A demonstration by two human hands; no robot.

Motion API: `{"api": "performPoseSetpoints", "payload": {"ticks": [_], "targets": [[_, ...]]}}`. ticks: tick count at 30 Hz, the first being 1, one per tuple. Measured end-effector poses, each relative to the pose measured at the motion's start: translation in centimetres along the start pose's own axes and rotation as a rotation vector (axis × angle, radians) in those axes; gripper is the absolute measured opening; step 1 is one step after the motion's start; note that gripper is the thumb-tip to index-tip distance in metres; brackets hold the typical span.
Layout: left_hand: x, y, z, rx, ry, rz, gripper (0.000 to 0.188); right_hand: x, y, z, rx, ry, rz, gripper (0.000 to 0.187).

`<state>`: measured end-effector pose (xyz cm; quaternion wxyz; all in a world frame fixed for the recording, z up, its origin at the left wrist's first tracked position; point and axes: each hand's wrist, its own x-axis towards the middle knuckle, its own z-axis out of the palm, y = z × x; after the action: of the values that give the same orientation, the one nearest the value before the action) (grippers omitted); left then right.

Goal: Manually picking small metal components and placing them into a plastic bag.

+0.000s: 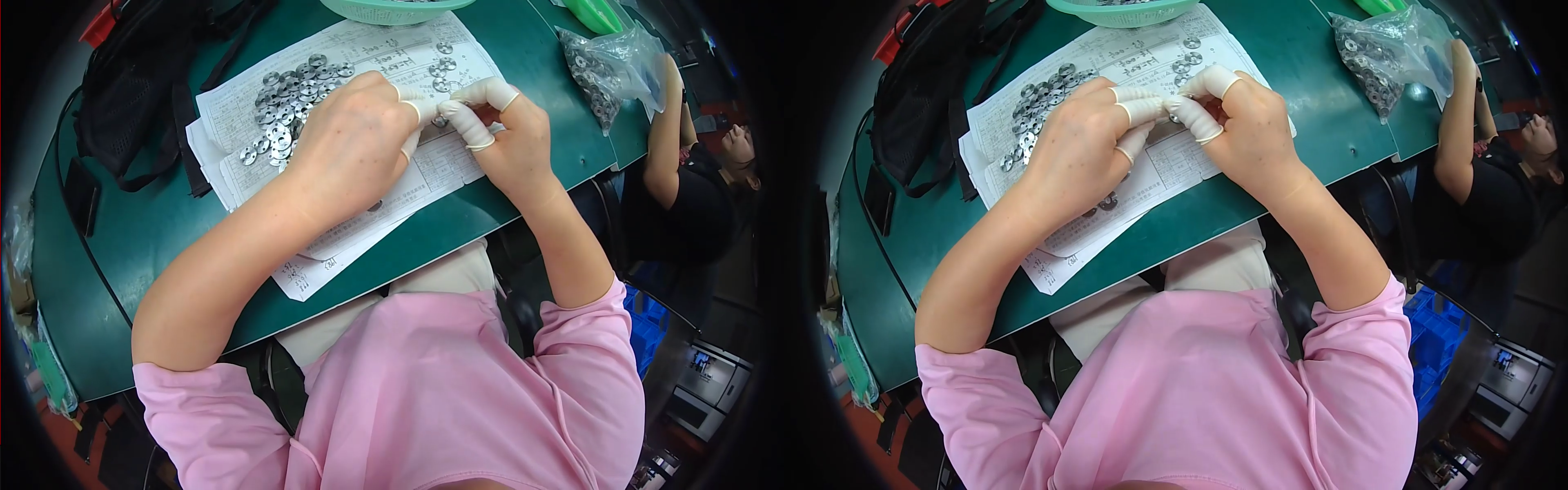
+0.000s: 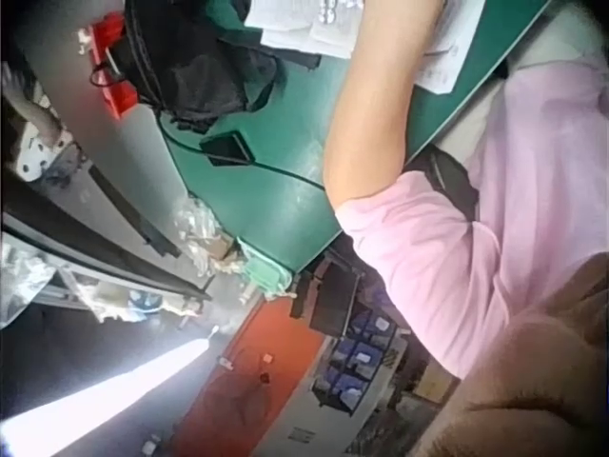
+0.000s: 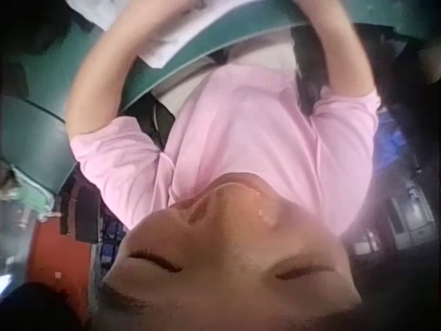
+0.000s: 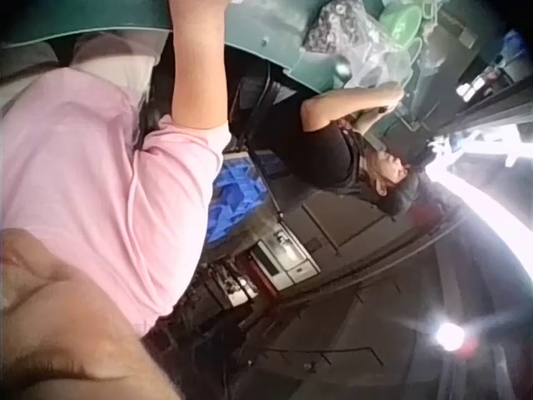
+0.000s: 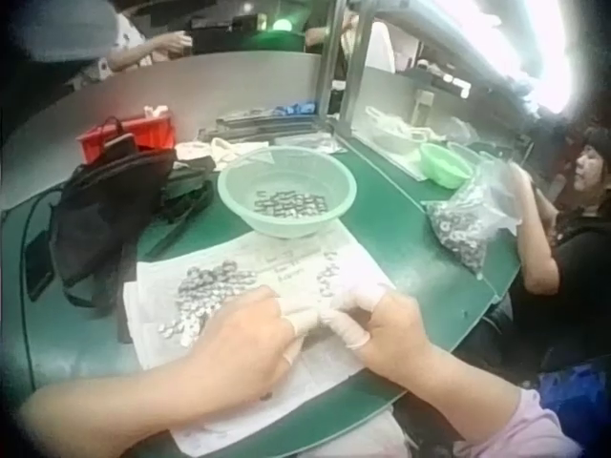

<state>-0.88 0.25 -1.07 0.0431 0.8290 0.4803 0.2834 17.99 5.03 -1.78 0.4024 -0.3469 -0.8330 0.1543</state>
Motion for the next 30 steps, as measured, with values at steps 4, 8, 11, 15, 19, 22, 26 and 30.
{"api": "performPoseSetpoints", "payload": {"ticks": [4, 8, 11, 15, 19, 22, 26, 30], "targets": [[0.0, 0.5, -0.1, 0.039, -0.057, 0.055, 0.022, 0.0, -0.1, -0.3, -0.037, -0.025, 0.004, 0.014], [-0.1, 1.1, -0.2, 0.115, -0.089, 0.084, 0.028, 0.2, 0.0, -0.2, 0.045, 0.015, 0.039, 0.012], [-0.1, 1.2, -0.2, 0.136, -0.097, 0.099, 0.031, 0.4, 0.3, -0.2, 0.214, 0.045, 0.155, 0.012], [0.0, 1.1, -0.1, 0.118, -0.093, 0.107, 0.031, 0.8, 0.6, -0.2, 0.385, -0.001, 0.289, 0.011], [-0.2, 1.0, -0.1, 0.114, -0.074, 0.114, 0.029, 1.2, 0.2, 0.0, 0.318, -0.079, 0.336, 0.01], [-0.1, 0.9, -0.1, 0.119, -0.072, 0.109, 0.027, 1.1, 0.9, 0.3, 0.199, -0.106, 0.275, 0.012], [-0.1, 1.0, 0.0, 0.137, -0.088, 0.108, 0.024, 1.1, 1.0, 0.3, -0.015, -0.084, 0.084, 0.013], [-0.3, 1.0, 0.0, 0.147, -0.086, 0.095, 0.022, 1.7, 0.4, 0.5, -0.161, -0.091, -0.187, 0.015]]}}
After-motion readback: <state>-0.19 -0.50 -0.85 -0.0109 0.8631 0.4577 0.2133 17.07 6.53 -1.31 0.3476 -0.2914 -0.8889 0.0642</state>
